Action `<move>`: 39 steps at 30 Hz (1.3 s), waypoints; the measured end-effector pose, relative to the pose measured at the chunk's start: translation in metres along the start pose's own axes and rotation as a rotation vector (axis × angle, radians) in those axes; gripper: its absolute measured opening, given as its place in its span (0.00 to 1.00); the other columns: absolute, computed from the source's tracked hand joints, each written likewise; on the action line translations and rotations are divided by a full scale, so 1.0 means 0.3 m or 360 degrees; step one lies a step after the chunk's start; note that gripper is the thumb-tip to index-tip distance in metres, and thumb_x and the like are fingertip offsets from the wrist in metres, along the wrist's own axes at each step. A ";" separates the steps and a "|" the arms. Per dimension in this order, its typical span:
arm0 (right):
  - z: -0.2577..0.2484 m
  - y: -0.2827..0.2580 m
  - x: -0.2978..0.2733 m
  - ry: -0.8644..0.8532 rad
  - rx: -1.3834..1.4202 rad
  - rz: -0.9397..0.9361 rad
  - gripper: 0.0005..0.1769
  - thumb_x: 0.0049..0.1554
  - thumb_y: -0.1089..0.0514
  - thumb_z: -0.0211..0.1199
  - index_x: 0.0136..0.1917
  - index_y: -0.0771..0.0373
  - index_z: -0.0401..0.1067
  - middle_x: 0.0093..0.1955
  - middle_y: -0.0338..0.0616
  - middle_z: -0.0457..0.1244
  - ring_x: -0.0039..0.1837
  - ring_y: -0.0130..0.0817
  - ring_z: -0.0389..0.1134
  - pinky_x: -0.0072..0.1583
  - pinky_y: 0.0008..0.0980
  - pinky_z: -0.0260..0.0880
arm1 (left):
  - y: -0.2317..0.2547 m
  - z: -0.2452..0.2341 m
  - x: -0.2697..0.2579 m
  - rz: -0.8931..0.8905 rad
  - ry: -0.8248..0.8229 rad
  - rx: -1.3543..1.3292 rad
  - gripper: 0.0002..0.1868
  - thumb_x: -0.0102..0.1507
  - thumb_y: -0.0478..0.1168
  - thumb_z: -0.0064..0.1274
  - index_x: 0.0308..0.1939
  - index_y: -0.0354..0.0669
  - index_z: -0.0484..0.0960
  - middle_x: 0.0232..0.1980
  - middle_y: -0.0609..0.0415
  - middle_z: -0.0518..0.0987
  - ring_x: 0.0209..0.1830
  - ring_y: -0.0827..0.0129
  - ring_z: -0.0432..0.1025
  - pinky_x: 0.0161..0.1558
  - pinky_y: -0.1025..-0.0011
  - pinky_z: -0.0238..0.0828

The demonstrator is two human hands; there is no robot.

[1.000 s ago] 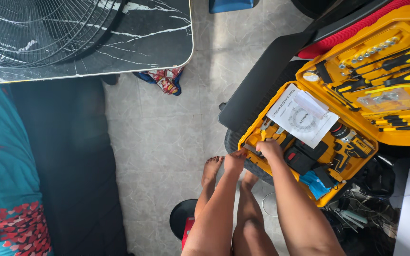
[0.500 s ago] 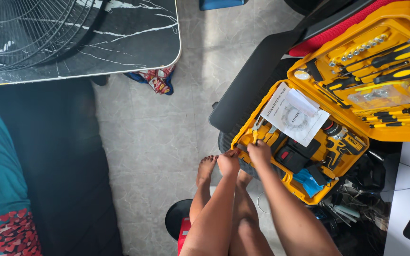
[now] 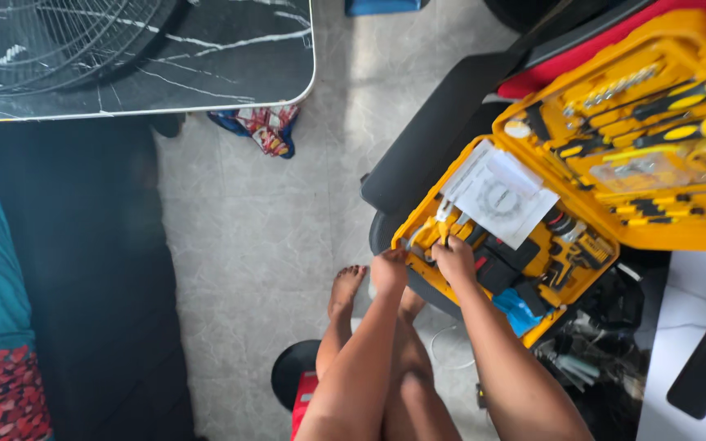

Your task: The person disassembles a standing fan by removing the front grille, fan blades, and rear grille. They then retrieve a yellow toolbox, open it, and use pliers to work on the fan motor housing.

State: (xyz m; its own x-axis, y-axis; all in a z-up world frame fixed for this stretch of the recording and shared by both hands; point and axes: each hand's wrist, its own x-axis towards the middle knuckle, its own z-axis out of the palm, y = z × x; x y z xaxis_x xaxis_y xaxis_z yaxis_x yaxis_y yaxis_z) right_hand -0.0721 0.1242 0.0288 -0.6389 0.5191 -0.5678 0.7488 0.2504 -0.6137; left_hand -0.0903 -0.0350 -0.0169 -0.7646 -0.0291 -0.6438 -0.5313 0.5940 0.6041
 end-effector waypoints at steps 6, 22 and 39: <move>-0.121 -0.129 -0.120 -0.0572 0.0067 0.0012 0.08 0.46 0.60 0.60 0.39 0.67 0.72 0.33 0.45 0.64 0.37 0.33 0.64 0.42 0.34 0.64 | 0.001 -0.151 -0.066 0.0267 0.0172 -0.0520 0.12 0.61 0.36 0.54 0.46 0.42 0.88 0.50 0.40 0.85 0.50 0.54 0.78 0.52 0.62 0.73; -0.255 -0.654 -0.832 -0.2302 0.0764 0.0189 0.24 0.60 0.43 0.56 0.53 0.66 0.75 0.59 0.49 0.67 0.72 0.43 0.65 0.66 0.45 0.69 | 0.336 -0.860 -0.769 0.0317 -0.0603 -0.2506 0.15 0.76 0.52 0.41 0.46 0.43 0.69 0.36 0.48 0.76 0.39 0.53 0.75 0.37 0.56 0.75; 0.031 -0.811 -1.563 -0.3288 -0.0737 0.0289 0.24 0.60 0.49 0.49 0.61 0.66 0.71 0.62 0.54 0.64 0.72 0.54 0.64 0.68 0.57 0.64 | -0.157 -1.048 -1.602 0.1134 0.0846 -0.2983 0.19 0.81 0.53 0.40 0.50 0.40 0.70 0.46 0.44 0.78 0.50 0.53 0.76 0.52 0.56 0.76</move>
State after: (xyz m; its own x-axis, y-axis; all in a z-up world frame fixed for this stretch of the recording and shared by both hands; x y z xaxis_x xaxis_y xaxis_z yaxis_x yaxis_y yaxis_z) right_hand 0.0436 -0.1877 0.4391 0.4459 -0.7887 -0.4232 0.5810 0.6147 -0.5335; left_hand 0.1875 -0.3019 0.4116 -0.7835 -0.5969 -0.1727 0.4563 -0.7413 0.4923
